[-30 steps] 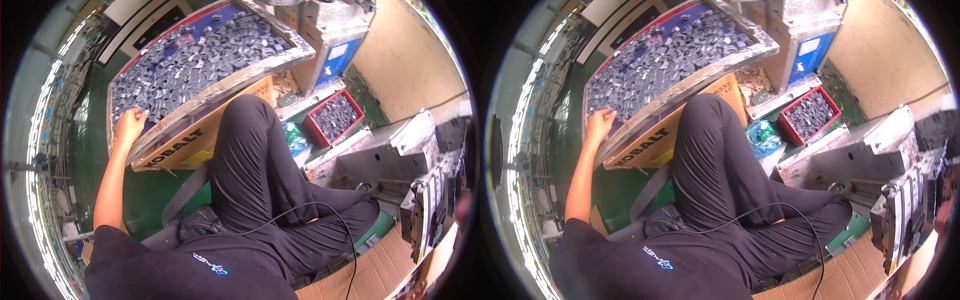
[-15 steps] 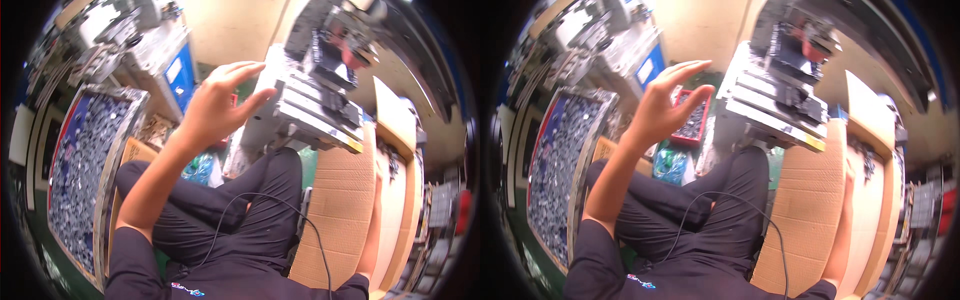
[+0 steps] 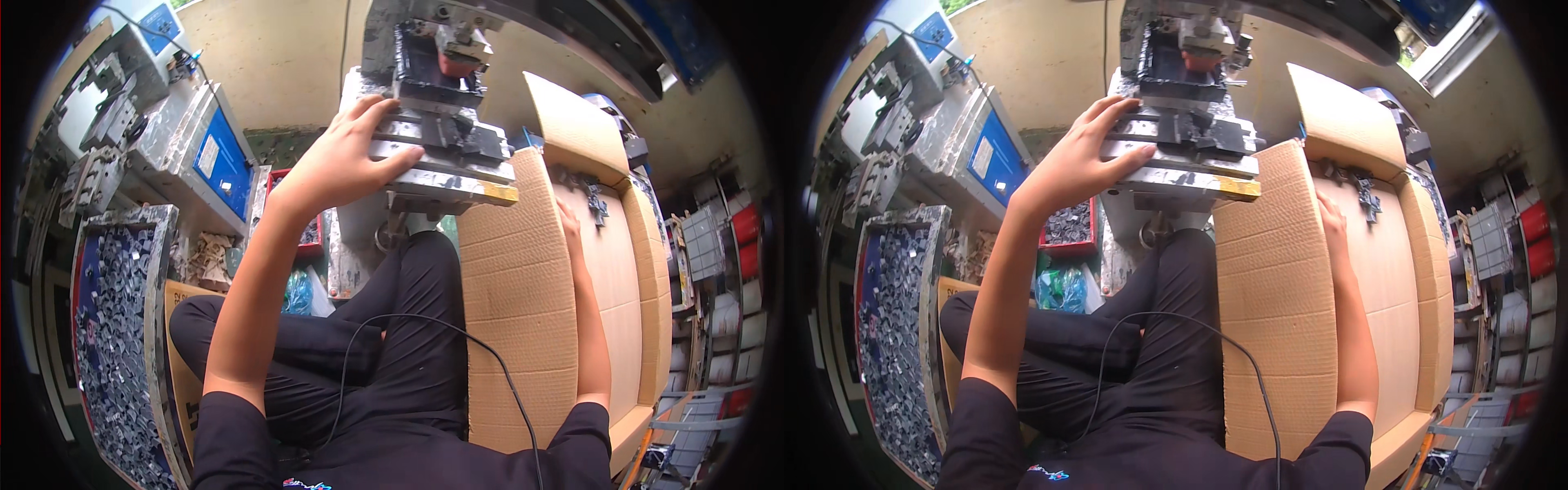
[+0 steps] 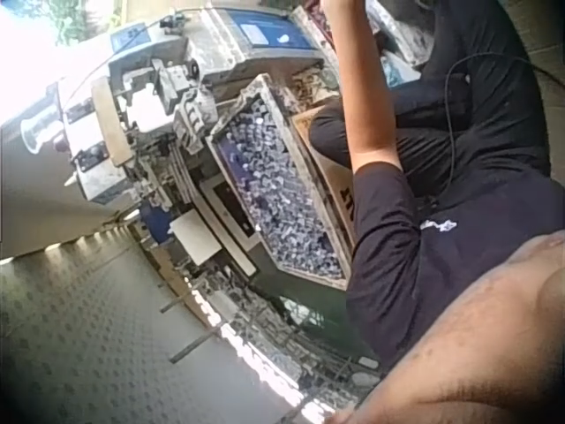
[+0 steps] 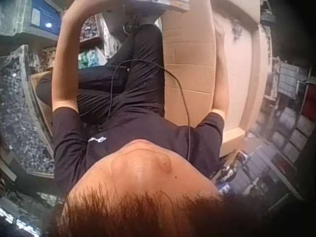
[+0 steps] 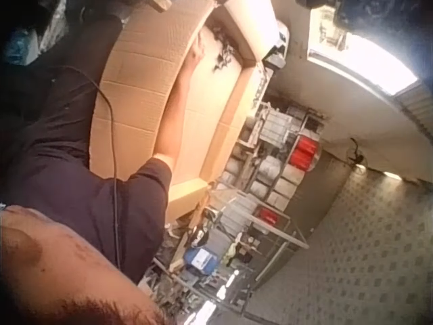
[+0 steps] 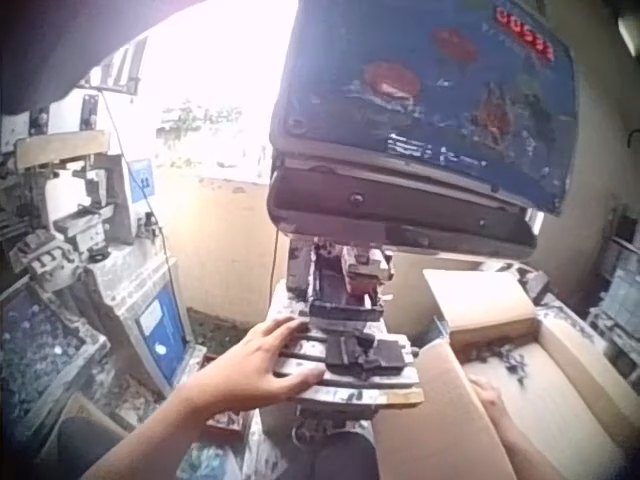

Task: Manually stamp plastic or metal components using a pad printing machine.

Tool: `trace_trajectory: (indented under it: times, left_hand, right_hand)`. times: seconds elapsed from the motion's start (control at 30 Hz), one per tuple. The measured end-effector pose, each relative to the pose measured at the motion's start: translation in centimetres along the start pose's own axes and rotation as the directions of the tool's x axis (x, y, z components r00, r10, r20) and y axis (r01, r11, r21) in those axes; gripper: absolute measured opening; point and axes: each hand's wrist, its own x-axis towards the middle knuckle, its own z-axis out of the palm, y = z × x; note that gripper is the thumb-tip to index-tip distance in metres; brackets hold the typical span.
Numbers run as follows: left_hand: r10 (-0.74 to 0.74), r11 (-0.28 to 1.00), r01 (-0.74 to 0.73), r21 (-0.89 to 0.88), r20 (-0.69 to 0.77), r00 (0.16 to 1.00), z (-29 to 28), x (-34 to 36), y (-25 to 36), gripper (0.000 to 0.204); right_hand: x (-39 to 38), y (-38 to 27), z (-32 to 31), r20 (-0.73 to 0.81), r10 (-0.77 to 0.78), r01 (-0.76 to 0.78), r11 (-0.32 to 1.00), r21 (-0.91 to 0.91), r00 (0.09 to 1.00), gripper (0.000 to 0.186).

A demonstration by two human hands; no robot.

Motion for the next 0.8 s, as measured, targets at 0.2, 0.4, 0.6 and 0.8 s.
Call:
trace_trajectory:
  times: [0.2,0.4,0.6,0.8]
  left_hand:
    - [-0.011,1.0,0.012,-0.023,0.015,1.0,-0.7,-0.4,0.2,0.081]
    - [-0.031,0.999,0.032,-0.035,0.02,0.999,-0.5,0.0,0.4,0.08]
    - [-0.064,0.997,0.066,-0.041,0.029,0.997,-0.4,0.0,0.0,0.083]
    - [-0.086,0.988,0.089,-0.126,0.033,0.996,-0.3,0.1,0.3,0.087]
  right_hand:
    - [0.5,-0.6,0.2,-0.073,0.22,-0.226,0.97,-0.088,0.973,0.067]
    - [2.2,1.4,0.0,-0.152,0.237,-0.257,0.958,-0.13,0.959,0.059]
    - [5.6,2.8,-0.3,-0.161,0.092,-0.134,0.953,-0.271,0.983,0.048]
    - [6.4,3.2,-0.4,-0.182,0.052,-0.11,0.94,-0.322,0.982,0.031]
